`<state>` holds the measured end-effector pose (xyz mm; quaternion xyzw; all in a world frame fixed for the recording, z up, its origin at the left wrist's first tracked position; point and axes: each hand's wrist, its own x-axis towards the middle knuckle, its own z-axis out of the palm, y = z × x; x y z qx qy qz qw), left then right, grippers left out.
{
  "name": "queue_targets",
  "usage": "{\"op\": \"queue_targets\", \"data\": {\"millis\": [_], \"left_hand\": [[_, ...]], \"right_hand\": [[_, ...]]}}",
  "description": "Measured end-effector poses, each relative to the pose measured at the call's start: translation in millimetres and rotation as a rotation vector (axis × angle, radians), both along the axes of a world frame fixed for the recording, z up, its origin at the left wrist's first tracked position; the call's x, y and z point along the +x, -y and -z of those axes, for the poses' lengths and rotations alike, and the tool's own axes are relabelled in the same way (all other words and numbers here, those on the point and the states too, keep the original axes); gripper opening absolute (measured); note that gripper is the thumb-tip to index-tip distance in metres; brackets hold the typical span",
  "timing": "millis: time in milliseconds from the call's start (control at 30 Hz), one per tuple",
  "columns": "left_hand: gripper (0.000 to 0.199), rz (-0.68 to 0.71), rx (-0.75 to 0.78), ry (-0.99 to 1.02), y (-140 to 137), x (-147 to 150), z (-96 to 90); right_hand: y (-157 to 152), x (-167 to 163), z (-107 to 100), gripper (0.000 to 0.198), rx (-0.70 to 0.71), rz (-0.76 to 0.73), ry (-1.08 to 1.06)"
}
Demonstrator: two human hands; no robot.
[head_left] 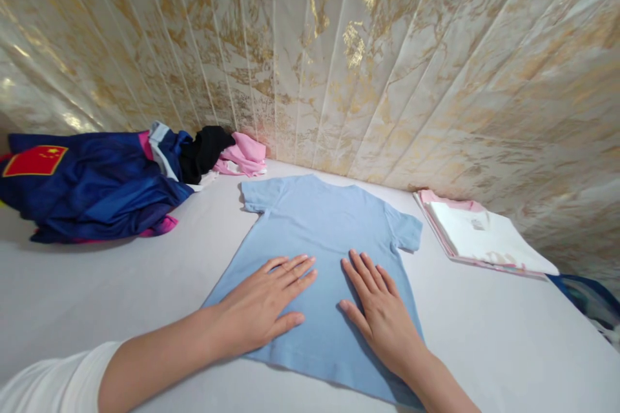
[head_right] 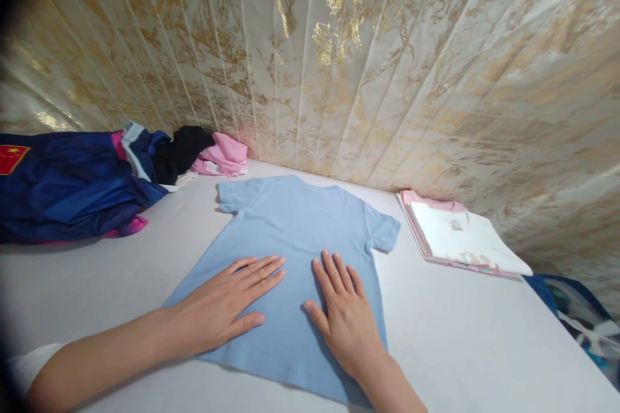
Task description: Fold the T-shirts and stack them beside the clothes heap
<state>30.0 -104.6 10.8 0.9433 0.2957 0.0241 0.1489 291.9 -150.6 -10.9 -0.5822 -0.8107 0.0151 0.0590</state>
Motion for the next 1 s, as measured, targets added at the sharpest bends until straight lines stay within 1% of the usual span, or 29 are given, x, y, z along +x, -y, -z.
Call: {"op": "queue_targets", "data": {"millis": [133, 267, 333, 400, 467, 533, 600, 633, 700, 733, 800, 833, 933, 1000], "left_hand": [[0.057, 0.032, 0.005, 0.043, 0.6, -6.6, -2.2], [0.056, 0.038, 0.017, 0.048, 0.5, -17.3, -3.5], [0.055, -0.009, 0.046, 0.039, -0.5, -26.2, -0.8], [0.055, -0.082, 0.108, 0.032, -2.3, -38.4, 6.6], [0.056, -0.182, 0.216, 0.045, -4.9, -53.4, 18.5], [0.057, -0.312, 0.358, 0.082, -7.8, -69.1, 32.0], [0.057, -0.445, 0.488, 0.134, -10.6, -82.3, 42.3], [0.054, -0.5, 0.53, 0.163, -11.8, -87.2, 45.0], [0.037, -0.575, 0.548, 0.228, -13.3, -92.8, 44.4], [0.027, -0.597, 0.52, 0.253, -13.6, -93.5, 41.3], [0.008, -0.632, 0.422, 0.275, -12.8, -91.6, 31.5], [0.003, -0.646, 0.366, 0.269, -12.0, -89.5, 25.8], [0.004, -0.664, 0.205, 0.207, -9.5, -82.7, 10.2], [0.005, -0.669, 0.118, 0.152, -9.0, -79.3, 2.7]], "right_hand": [[-9.3, 18.8, -1.4, 0.058, 0.013, -0.004, 0.019], [-10.0, 25.1, -5.8, 0.059, -0.063, -0.037, 0.02], [-10.7, 25.4, -9.6, 0.06, -0.112, -0.04, 0.005], [-15.4, 25.0, -17.6, 0.062, -0.164, -0.045, -0.024], [-27.2, 21.9, -32.0, 0.058, -0.218, -0.057, -0.062], [-48.3, 12.5, -51.8, 0.047, -0.262, -0.082, -0.122], [-79.2, -6.4, -72.3, 0.035, -0.269, -0.124, -0.204], [-97.7, -19.7, -80.9, 0.033, -0.248, -0.146, -0.24], [-138.4, -52.6, -91.4, 0.032, -0.194, -0.219, -0.246], [-159.1, -71.3, -92.9, 0.034, -0.175, -0.239, -0.24], [-197.1, -109.7, -88.8, 0.041, -0.144, -0.251, -0.222], [-213.0, -128.1, -84.2, 0.043, -0.13, -0.255, -0.209], [-245.6, -172.6, -66.0, 0.037, -0.135, -0.27, -0.154], [-256.8, -189.2, -56.2, 0.035, -0.155, -0.268, -0.121]]}}
